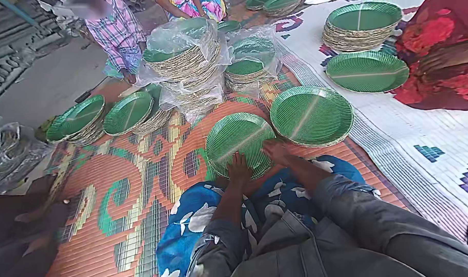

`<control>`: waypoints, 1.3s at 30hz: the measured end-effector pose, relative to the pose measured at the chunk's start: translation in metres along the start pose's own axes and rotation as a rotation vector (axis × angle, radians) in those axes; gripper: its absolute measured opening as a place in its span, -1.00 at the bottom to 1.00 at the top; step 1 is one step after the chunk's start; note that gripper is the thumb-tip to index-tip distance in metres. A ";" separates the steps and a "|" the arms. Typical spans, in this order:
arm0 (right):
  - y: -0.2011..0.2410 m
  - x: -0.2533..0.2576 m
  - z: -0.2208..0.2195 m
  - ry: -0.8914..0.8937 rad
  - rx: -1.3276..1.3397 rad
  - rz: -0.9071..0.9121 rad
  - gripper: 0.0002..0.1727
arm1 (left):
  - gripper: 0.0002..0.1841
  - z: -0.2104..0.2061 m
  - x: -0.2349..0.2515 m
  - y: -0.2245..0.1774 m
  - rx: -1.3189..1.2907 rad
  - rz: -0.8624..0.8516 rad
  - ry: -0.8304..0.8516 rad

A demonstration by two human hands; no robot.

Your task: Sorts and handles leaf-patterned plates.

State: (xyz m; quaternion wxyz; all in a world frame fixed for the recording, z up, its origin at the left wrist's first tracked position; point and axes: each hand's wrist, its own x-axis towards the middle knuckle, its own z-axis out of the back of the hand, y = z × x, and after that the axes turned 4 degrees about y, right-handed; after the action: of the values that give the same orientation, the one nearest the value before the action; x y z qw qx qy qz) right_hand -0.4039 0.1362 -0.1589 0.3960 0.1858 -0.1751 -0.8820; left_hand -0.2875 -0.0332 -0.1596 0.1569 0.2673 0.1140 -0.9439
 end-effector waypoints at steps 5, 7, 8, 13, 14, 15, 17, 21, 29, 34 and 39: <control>-0.019 0.008 0.028 0.024 -0.025 -0.647 -0.50 | -0.16 0.001 0.004 0.000 -0.011 0.005 0.022; -0.023 0.008 0.032 0.041 -0.003 -0.712 -0.56 | -0.16 0.002 0.005 0.000 -0.011 0.014 0.034; -0.026 0.009 0.034 0.014 0.014 -0.717 -0.59 | -0.15 0.004 0.005 -0.001 -0.014 0.020 0.045; -0.036 0.000 0.038 -0.265 0.097 -0.696 -0.56 | -0.14 0.006 0.004 0.000 -0.027 0.013 0.059; -0.038 0.000 0.035 -0.424 0.084 -0.620 -0.61 | -0.15 0.007 0.004 0.000 -0.031 0.011 0.056; -0.040 -0.001 0.031 -0.581 0.060 -0.496 -0.66 | -0.16 0.007 0.004 0.001 -0.046 0.006 0.042; -0.037 0.001 0.023 -0.753 0.018 -0.193 -0.72 | -0.20 0.002 0.002 0.002 -0.127 -0.014 -0.107; -0.002 0.001 -0.008 -0.515 0.052 0.302 -0.66 | -0.22 -0.004 0.016 0.006 -0.321 -0.083 -0.951; 0.019 0.002 -0.014 0.262 -0.020 0.125 -0.43 | -0.19 0.016 0.013 0.045 -1.109 0.616 -0.652; -0.001 0.008 -0.011 0.119 -0.018 -0.373 -0.17 | -0.26 0.017 0.013 0.048 -1.095 0.626 -0.468; -0.014 0.007 -0.016 -0.056 0.217 -0.219 -0.24 | -0.48 0.037 -0.002 0.044 -1.265 0.443 -0.612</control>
State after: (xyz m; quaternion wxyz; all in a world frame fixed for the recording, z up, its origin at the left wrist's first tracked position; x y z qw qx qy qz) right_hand -0.4103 0.1371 -0.1806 0.2701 0.2205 -0.2589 -0.9008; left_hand -0.2871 -0.0846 -0.1337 0.4929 -0.1330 0.5312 -0.6761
